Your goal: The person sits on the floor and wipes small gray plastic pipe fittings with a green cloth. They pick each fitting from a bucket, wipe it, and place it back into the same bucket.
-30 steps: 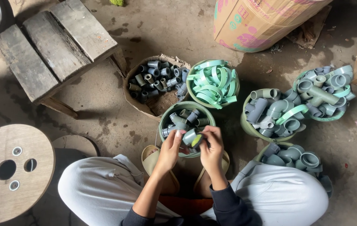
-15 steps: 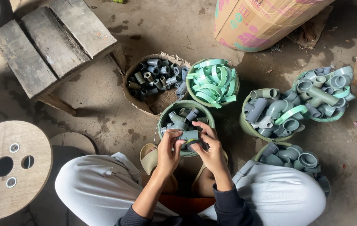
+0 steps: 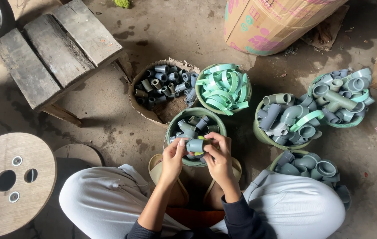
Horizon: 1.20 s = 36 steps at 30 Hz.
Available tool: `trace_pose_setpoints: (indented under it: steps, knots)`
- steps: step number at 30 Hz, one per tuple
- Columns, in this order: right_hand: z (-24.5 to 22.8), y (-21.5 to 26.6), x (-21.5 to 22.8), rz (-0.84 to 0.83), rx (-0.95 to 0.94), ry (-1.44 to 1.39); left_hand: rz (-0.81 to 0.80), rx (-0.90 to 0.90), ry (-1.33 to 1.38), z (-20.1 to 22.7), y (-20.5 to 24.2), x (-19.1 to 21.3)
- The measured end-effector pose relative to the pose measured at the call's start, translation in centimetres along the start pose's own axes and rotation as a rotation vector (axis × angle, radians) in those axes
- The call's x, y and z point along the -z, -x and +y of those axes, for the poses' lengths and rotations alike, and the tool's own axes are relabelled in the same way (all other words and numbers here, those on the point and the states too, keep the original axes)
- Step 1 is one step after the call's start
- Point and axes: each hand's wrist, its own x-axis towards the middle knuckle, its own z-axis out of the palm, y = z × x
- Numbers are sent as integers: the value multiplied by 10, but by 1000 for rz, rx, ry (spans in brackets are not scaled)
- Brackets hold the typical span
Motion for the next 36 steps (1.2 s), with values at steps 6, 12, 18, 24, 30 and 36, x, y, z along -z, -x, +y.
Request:
trace_pose_setpoints:
  steps: [6,12,18,24,30,36]
  knots:
    - [17,9,-8,14,-288,-346,-41,-349,-546,61,11,-20]
    - [33,29,-27,211,-702,-660,-68,-759,-759,66,16,-34]
    - [111,51,-3,622,-792,-1144,216,-476,-614,59,1,-13]
    - [118,54,16,599,-720,-1163,346,-154,-453,-6,-39,1]
    - [135,70,5,554,-764,-1259,170,56,-670,-21,-52,13]
    - [144,78,-6,552,-805,-1380,301,197,-669,-20,-64,33]
